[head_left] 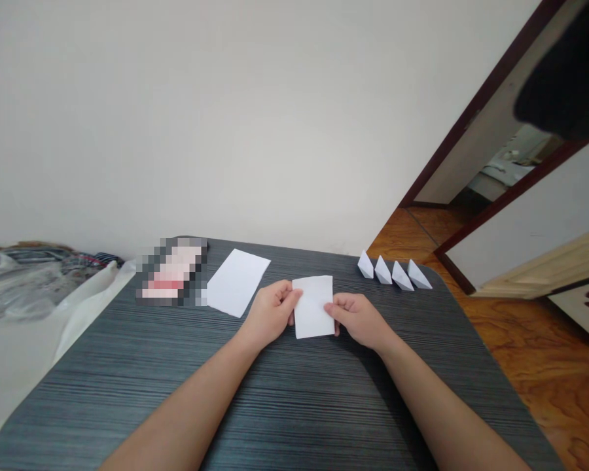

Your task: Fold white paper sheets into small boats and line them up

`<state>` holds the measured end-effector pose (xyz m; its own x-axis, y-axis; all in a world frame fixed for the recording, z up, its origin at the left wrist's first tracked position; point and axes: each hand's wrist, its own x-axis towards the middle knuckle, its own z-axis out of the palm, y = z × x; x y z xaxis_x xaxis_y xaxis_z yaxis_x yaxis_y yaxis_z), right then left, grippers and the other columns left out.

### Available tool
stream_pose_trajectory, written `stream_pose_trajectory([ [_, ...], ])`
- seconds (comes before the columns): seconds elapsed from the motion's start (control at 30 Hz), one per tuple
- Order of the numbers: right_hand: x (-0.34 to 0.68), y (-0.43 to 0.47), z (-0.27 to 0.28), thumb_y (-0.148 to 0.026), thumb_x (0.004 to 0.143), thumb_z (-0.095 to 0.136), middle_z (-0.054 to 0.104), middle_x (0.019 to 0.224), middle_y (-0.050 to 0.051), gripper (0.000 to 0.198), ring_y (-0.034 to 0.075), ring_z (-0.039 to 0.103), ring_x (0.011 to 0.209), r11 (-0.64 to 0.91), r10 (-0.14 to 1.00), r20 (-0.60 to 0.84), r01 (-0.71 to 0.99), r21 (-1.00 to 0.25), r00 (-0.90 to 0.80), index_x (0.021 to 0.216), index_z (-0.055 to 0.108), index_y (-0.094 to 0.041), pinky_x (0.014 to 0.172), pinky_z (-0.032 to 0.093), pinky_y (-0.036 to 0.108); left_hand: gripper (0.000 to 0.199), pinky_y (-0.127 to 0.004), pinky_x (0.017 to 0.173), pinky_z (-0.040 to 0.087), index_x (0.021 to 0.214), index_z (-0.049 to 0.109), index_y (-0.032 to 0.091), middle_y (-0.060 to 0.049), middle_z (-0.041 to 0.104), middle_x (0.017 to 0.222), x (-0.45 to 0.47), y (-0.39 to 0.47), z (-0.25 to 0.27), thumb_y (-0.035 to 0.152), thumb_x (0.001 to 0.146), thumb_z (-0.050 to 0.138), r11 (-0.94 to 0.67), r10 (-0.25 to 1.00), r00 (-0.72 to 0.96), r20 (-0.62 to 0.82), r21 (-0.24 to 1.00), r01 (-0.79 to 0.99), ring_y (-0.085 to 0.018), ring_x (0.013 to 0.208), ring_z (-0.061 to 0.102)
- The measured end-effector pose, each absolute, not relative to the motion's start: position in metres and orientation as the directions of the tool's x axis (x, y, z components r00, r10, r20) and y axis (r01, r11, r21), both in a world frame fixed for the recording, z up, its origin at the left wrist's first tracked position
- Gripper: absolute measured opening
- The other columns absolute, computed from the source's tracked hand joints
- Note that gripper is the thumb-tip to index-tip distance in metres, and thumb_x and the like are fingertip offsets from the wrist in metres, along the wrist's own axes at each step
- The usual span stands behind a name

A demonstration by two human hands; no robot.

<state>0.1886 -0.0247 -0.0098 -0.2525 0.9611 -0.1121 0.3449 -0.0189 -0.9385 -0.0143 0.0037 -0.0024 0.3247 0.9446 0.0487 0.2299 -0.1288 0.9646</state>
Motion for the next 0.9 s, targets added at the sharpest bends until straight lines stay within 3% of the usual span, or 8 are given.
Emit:
stream_pose_trajectory([
  [0.73, 0.189, -0.026, -0.011, -0.037, 0.085, 0.049, 0.068, 0.064, 0.004, 0.028, 0.007, 0.048, 0.041, -0.083, 0.924, -0.179, 0.280, -0.956, -0.337, 0.072, 0.059, -0.014, 0.041, 0.034, 0.019, 0.030, -0.022, 0.047, 0.035, 0.071, 0.052, 0.017, 0.003, 0.051, 0.050, -0.015, 0.008, -0.010, 0.042, 0.085, 0.043, -0.122, 0.967, 0.247, 0.060, 0.962, 0.243, -0.011, 0.046, 0.049],
  [0.83, 0.189, -0.025, -0.012, -0.038, 0.085, 0.049, 0.069, 0.064, 0.004, 0.029, 0.007, 0.048, 0.040, -0.079, 0.941, -0.161, 0.269, -0.960, -0.299, 0.072, 0.058, -0.014, 0.040, 0.034, 0.019, 0.030, -0.022, 0.045, 0.035, 0.083, 0.055, 0.016, 0.004, 0.051, 0.047, -0.014, 0.007, -0.009, 0.043, 0.086, 0.042, -0.081, 0.958, 0.285, 0.020, 0.976, 0.203, -0.011, 0.042, 0.048],
  [0.9, 0.189, -0.024, -0.012, -0.039, 0.085, 0.049, 0.069, 0.064, 0.004, 0.030, 0.007, 0.047, 0.039, -0.078, 0.951, -0.148, 0.253, -0.964, -0.270, 0.072, 0.057, -0.014, 0.040, 0.033, 0.019, 0.031, -0.021, 0.045, 0.035, 0.080, 0.055, 0.016, 0.005, 0.050, 0.044, -0.014, 0.006, -0.009, 0.044, 0.086, 0.042, -0.065, 0.938, 0.347, -0.017, 0.973, 0.223, -0.010, 0.040, 0.046],
])
